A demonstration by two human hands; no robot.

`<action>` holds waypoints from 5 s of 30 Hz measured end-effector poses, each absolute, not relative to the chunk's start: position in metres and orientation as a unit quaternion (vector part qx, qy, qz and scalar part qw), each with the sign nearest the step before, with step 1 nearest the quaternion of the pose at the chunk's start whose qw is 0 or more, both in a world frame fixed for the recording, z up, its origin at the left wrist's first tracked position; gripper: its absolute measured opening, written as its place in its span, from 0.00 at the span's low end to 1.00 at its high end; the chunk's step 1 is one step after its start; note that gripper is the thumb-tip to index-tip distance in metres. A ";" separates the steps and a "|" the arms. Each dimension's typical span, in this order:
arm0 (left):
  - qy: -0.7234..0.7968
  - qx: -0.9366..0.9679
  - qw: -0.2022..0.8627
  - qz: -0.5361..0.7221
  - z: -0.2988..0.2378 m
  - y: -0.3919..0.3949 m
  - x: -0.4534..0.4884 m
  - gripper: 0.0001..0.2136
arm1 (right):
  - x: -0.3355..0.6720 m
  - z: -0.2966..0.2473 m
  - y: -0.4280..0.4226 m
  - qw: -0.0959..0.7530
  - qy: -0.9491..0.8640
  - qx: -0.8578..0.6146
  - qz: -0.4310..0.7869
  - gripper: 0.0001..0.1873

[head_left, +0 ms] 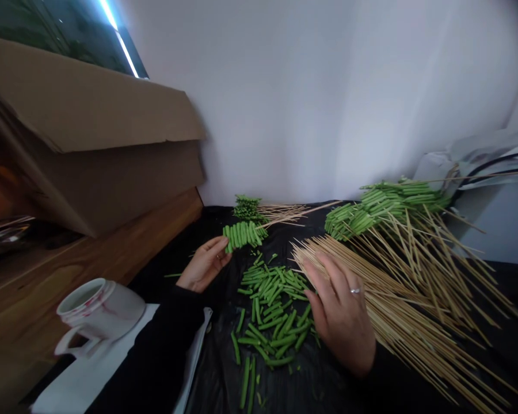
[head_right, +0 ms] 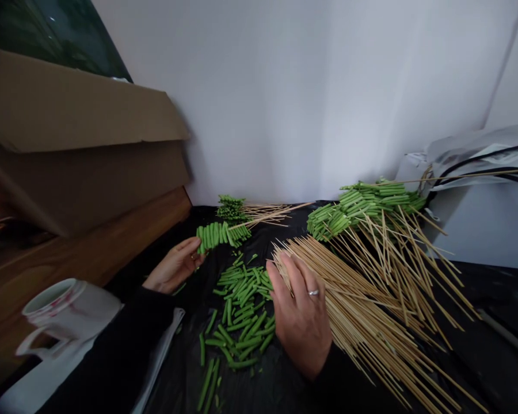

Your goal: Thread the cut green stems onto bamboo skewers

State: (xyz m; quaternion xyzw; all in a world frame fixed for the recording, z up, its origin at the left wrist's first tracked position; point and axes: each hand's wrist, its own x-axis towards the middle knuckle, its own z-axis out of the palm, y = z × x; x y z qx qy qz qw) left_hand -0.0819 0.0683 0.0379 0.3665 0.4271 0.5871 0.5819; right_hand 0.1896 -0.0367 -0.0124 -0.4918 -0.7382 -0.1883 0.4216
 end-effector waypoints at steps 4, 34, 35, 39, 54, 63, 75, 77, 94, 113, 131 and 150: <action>0.427 0.405 0.528 0.612 0.078 0.106 -0.075 0.11 | 0.188 -0.021 -0.037 0.403 -0.767 -0.471 -0.168 0.27; 0.484 0.755 0.170 0.410 0.061 0.091 -0.024 0.16 | 0.183 -0.021 -0.037 0.361 -0.827 -0.418 -0.101 0.10; 0.482 0.757 0.175 0.405 0.050 0.076 -0.024 0.15 | 0.187 -0.019 -0.035 0.351 -0.826 -0.425 -0.112 0.10; 0.490 0.753 0.152 0.413 0.016 0.053 -0.030 0.14 | 0.212 -0.008 -0.022 0.277 -0.789 -0.536 -0.116 0.11; 0.500 0.758 0.162 0.387 -0.014 0.061 -0.042 0.15 | 0.226 -0.004 -0.015 0.093 -0.770 -0.631 0.025 0.06; 0.514 0.748 0.182 0.378 -0.015 0.063 -0.044 0.16 | 0.227 -0.003 -0.022 0.029 -0.752 -0.659 0.026 0.06; 0.530 0.734 0.197 0.376 -0.015 0.063 -0.044 0.16 | 0.220 -0.008 -0.025 0.015 -0.739 -0.669 -0.077 0.04; 0.530 0.732 0.201 0.377 -0.016 0.063 -0.044 0.16 | 0.222 -0.005 -0.024 0.027 -0.736 -0.672 -0.073 0.04; 0.507 0.738 0.216 0.390 -0.019 0.067 -0.051 0.11 | 0.255 0.035 -0.034 0.067 -0.800 -0.590 -0.089 0.12; 0.476 0.805 0.264 0.236 -0.010 0.073 -0.080 0.06 | 0.244 0.092 -0.028 0.032 -0.874 -0.468 -0.127 0.12; 0.455 0.619 0.471 0.433 -0.003 0.055 -0.046 0.09 | 0.181 0.034 -0.023 0.262 -0.825 -0.486 -0.123 0.10; 0.377 0.314 0.755 0.436 -0.008 0.045 -0.029 0.11 | 0.178 -0.005 -0.030 0.318 -0.784 -0.509 -0.162 0.18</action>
